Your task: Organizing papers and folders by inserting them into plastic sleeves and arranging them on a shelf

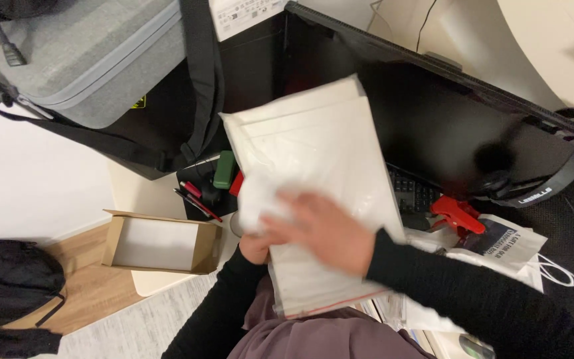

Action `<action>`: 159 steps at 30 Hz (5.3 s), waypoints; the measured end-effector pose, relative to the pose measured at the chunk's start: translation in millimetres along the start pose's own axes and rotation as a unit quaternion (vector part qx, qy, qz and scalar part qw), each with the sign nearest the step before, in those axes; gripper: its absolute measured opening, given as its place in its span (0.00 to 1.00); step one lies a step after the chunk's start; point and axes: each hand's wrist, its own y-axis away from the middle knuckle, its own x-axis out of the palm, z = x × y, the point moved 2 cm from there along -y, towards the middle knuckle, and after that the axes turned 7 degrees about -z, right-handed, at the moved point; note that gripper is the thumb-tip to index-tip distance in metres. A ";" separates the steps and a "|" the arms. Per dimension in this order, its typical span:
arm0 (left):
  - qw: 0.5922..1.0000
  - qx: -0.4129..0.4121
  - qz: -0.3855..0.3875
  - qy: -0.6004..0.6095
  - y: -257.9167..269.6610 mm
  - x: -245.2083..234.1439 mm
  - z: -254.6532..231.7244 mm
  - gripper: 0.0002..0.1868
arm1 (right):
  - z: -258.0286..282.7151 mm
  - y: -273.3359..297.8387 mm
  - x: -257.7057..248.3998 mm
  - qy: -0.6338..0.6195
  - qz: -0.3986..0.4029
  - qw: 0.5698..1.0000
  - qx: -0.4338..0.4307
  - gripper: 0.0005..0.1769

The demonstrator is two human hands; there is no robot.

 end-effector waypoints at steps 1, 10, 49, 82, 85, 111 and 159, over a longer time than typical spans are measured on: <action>1.000 -0.003 0.001 -0.005 -1.1 5.0 0.9 0.32 | 12.0 24.7 23.3 0.073 0.060 0.992 -0.089 0.37; 0.997 -0.033 0.051 -0.047 -1.8 13.2 13.0 0.32 | -124.7 -57.1 -25.3 0.261 -0.113 0.958 -0.024 0.20; 0.921 0.091 -0.016 -0.379 -36.6 51.7 -43.2 0.54 | -58.4 61.0 -101.9 -0.283 -0.231 0.793 0.488 0.36; 0.988 0.000 -0.066 0.141 13.9 19.7 -41.4 0.36 | -77.8 93.2 22.7 -0.255 -0.002 0.782 0.569 0.26; 0.982 -0.033 -0.113 0.146 15.3 6.4 -23.3 0.36 | -65.8 36.2 -3.8 -0.259 -0.111 0.786 0.550 0.27; 0.952 0.002 0.189 0.241 -15.4 13.5 -65.4 0.32 | -94.3 98.3 51.4 -0.317 -0.082 0.651 0.684 0.48; 0.939 -0.166 0.299 0.021 -297.0 718.4 -15.9 0.36 | -133.9 15.8 -491.1 0.744 -0.287 0.567 0.207 0.32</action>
